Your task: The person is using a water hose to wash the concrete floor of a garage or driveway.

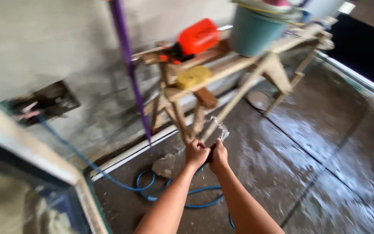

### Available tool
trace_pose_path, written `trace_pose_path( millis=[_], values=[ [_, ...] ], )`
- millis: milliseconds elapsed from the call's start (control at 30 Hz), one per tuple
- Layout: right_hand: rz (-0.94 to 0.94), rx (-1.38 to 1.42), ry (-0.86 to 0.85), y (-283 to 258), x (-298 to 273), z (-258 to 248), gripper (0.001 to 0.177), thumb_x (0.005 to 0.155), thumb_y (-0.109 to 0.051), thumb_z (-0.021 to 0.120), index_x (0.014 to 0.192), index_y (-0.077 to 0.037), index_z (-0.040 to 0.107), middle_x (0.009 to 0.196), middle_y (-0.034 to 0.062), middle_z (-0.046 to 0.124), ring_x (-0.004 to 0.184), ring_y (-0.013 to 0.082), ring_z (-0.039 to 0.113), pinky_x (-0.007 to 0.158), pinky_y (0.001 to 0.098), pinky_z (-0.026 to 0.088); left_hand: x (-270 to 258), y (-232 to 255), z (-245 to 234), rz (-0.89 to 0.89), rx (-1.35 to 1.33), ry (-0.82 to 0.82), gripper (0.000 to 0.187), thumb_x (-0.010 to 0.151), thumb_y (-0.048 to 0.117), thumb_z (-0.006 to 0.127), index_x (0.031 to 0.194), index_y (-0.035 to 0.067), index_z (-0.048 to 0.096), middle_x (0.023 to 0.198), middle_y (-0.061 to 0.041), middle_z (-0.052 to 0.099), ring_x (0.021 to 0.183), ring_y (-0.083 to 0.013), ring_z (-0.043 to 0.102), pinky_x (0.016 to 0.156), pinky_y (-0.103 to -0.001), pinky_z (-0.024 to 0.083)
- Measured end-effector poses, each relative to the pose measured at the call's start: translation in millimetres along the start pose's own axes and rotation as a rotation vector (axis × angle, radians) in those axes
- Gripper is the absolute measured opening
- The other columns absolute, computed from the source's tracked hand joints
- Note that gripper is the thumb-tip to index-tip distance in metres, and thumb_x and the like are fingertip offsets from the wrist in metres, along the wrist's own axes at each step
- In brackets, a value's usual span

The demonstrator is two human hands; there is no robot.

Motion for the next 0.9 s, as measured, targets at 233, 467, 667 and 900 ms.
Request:
trace_pose_path(
  millis=[233,467,667,900],
  values=[
    [0.039,0.092,0.154,-68.9,-63.9,-161.4,0.032,0.1,-0.035,0.046,0.073,-0.019,0.043,0.051,-0.0021,0.033,0.038,0.0153,0.028,0.039,0.0354,0.023,-78.5,53.4,163.2,-0.412,-0.486,-0.621,0.017,0.081,0.021,0.065,0.096,0.013,0.065,0.078,-0.008,0.062,0.067,-0.0233,0.056,0.053,-0.042,0.044],
    [0.122,0.054,0.338,-94.7,-100.4,-269.6,0.051,0.097,-0.054,0.045,0.061,-0.018,0.034,0.048,0.0011,0.029,0.035,0.0188,0.026,0.038,0.0368,0.018,-193.9,115.4,234.5,-0.687,-0.197,-1.219,0.049,0.094,0.064,0.053,0.074,0.019,0.056,0.062,0.003,0.053,0.05,-0.0142,0.048,0.044,-0.04,0.038],
    [0.107,0.185,0.551,-103.1,-110.4,-341.3,0.05,0.098,-0.052,0.048,0.062,-0.016,0.043,0.049,0.0057,0.04,0.036,0.0238,0.036,0.036,0.0379,0.024,-261.1,97.3,306.1,-0.891,-0.35,-1.481,0.06,0.094,0.073,0.052,0.063,0.022,0.051,0.052,0.002,0.045,0.039,-0.0162,0.04,0.039,-0.033,0.028],
    [-0.006,0.402,0.644,-105.3,-140.0,-411.4,0.046,0.097,-0.045,0.049,0.061,-0.018,0.041,0.049,0.0026,0.037,0.033,0.0222,0.032,0.033,0.0379,0.023,-316.5,144.5,320.1,-0.874,-0.329,-1.553,0.056,0.094,0.07,0.058,0.061,0.026,0.043,0.049,0.007,0.037,0.034,-0.0119,0.032,0.035,-0.029,0.022]
  ],
)
Point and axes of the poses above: each hand's wrist, its own x-axis towards the middle knuckle, its own z-axis out of the palm, y = z × x, the point moved 4 cm from there along x, towards the middle knuckle
